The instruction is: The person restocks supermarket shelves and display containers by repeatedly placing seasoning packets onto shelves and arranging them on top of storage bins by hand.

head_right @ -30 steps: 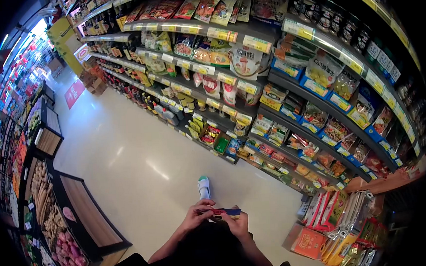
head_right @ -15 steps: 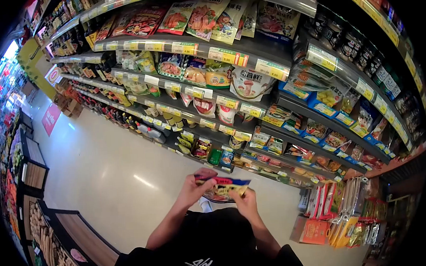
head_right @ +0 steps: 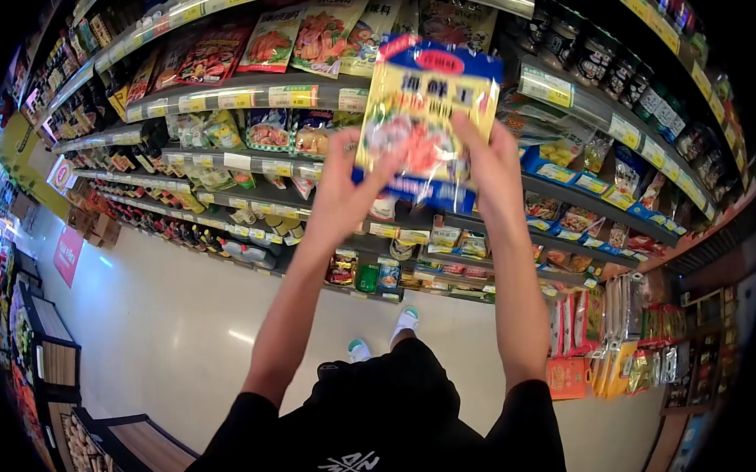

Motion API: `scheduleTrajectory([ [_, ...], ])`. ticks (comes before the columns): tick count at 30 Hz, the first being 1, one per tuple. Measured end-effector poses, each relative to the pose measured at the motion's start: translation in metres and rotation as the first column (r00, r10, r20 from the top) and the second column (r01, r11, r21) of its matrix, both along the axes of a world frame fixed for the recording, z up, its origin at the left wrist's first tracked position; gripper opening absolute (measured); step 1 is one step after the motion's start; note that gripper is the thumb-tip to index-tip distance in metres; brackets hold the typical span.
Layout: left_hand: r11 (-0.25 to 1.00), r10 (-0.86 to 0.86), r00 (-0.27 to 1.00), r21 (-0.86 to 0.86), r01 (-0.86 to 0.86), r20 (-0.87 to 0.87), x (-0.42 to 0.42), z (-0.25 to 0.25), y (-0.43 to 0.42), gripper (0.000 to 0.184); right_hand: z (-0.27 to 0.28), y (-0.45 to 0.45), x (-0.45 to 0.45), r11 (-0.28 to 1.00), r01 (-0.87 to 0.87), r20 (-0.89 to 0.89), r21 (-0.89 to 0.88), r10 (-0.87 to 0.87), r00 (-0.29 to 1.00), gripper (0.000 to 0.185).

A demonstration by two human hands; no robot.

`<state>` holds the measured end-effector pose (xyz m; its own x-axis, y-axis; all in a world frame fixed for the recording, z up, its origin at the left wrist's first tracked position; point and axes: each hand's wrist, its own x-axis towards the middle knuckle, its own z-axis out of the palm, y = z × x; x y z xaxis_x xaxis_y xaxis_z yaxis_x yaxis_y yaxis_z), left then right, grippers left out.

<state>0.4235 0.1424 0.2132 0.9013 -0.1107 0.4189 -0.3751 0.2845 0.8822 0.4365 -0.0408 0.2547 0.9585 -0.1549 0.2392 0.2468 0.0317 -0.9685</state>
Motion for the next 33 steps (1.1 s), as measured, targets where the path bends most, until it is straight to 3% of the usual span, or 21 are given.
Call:
scheduleTrajectory([
  [2, 0.961, 0.1, 0.993, 0.252, -0.113, 0.065, 0.033, 0.025, 0.001, 0.067, 0.034, 0.017, 0.009, 0.98, -0.039, 0.014, 0.193, 0.037, 0.999, 0.031],
  [3, 0.912, 0.145, 0.983, 0.37, -0.176, 0.109, 0.051, 0.035, 0.002, 0.074, 0.038, 0.011, 0.024, 0.998, 0.011, 0.08, 0.059, -0.016, 0.997, 0.032],
  [4, 0.904, 0.161, 0.977, 0.377, -0.202, 0.138, 0.066, 0.043, 0.001, 0.085, 0.045, 0.01, 0.036, 0.986, -0.035, 0.067, 0.161, 0.025, 0.997, 0.03],
  [6, 0.822, 0.205, 0.956, 0.492, -0.286, 0.212, 0.092, 0.058, 0.0, 0.086, 0.054, -0.004, 0.06, 0.973, -0.083, 0.015, 0.213, 0.082, 0.997, 0.031],
  [9, 0.696, 0.118, 0.964, 0.672, -0.252, 0.239, 0.13, 0.075, -0.003, 0.09, 0.061, -0.008, 0.076, 0.975, -0.026, 0.067, 0.219, 0.012, 0.998, 0.036],
  [12, 0.583, -0.001, 0.992, 0.806, -0.101, 0.124, 0.16, 0.089, -0.019, 0.094, 0.065, -0.014, 0.09, 0.99, 0.085, 0.126, 0.117, -0.1, 0.987, 0.046],
  [14, 0.573, 0.013, 0.987, 0.808, -0.139, 0.16, 0.184, 0.084, -0.037, 0.089, 0.064, -0.028, 0.11, 0.988, 0.147, 0.171, -0.04, -0.138, 0.976, 0.049],
  [16, 0.502, 0.013, 0.989, 0.854, -0.134, 0.148, 0.19, 0.089, -0.047, 0.085, 0.064, -0.028, 0.129, 0.982, 0.187, 0.265, -0.008, -0.178, 0.948, 0.045],
  [17, 0.454, 0.075, 0.967, 0.855, -0.249, 0.242, 0.188, 0.09, -0.051, 0.08, 0.063, -0.03, 0.142, 0.976, 0.217, 0.311, -0.016, -0.201, 0.929, 0.044],
  [18, 0.452, 0.069, 0.965, 0.854, -0.257, 0.254, 0.187, 0.088, -0.055, 0.079, 0.061, -0.032, 0.153, 0.968, 0.25, 0.356, -0.022, -0.226, 0.906, 0.042],
  [19, 0.45, 0.061, 0.962, 0.853, -0.266, 0.268, 0.187, 0.087, -0.059, 0.078, 0.058, -0.031, 0.162, 0.941, 0.337, 0.362, 0.029, -0.324, 0.874, 0.041],
  [20, 0.448, 0.053, 0.959, 0.852, -0.272, 0.278, 0.187, 0.084, -0.063, 0.078, 0.055, -0.032, 0.169, 0.895, 0.441, 0.4, -0.074, -0.378, 0.835, 0.041],
  [22, 0.429, 0.042, 0.946, 0.849, -0.307, 0.321, 0.19, 0.077, -0.071, 0.069, 0.042, -0.032, 0.193, 0.815, 0.576, 0.473, -0.071, -0.481, 0.738, 0.039],
  [24, 0.398, 0.02, 0.957, 0.876, -0.273, 0.289, 0.187, 0.072, -0.074, 0.064, 0.035, -0.037, 0.208, 0.872, 0.489, 0.38, -0.022, -0.445, 0.811, 0.039],
  [25, 0.426, 0.085, 0.929, 0.83, -0.36, 0.359, 0.184, 0.068, -0.075, 0.056, 0.035, -0.039, 0.213, 0.894, 0.448, 0.334, 0.01, -0.425, 0.841, 0.039],
  [29, 0.386, 0.087, 0.933, 0.852, -0.354, 0.348, 0.187, 0.07, -0.072, 0.05, 0.042, -0.056, 0.253, 0.813, 0.522, 0.341, -0.258, -0.429, 0.837, 0.038],
  [31, 0.398, 0.037, 0.935, 0.853, -0.338, 0.354, 0.193, 0.066, -0.074, 0.048, 0.048, -0.051, 0.245, 0.676, 0.632, 0.461, -0.378, -0.455, 0.762, 0.043],
  [32, 0.383, 0.015, 0.938, 0.865, -0.325, 0.346, 0.192, 0.067, -0.076, 0.048, 0.055, -0.039, 0.226, 0.736, 0.613, 0.361, -0.287, -0.51, 0.781, 0.039],
  [33, 0.387, -0.008, 0.939, 0.867, -0.314, 0.344, 0.199, 0.064, -0.079, 0.047, 0.047, -0.046, 0.24, 0.737, 0.622, 0.415, -0.265, -0.495, 0.763, 0.036],
])
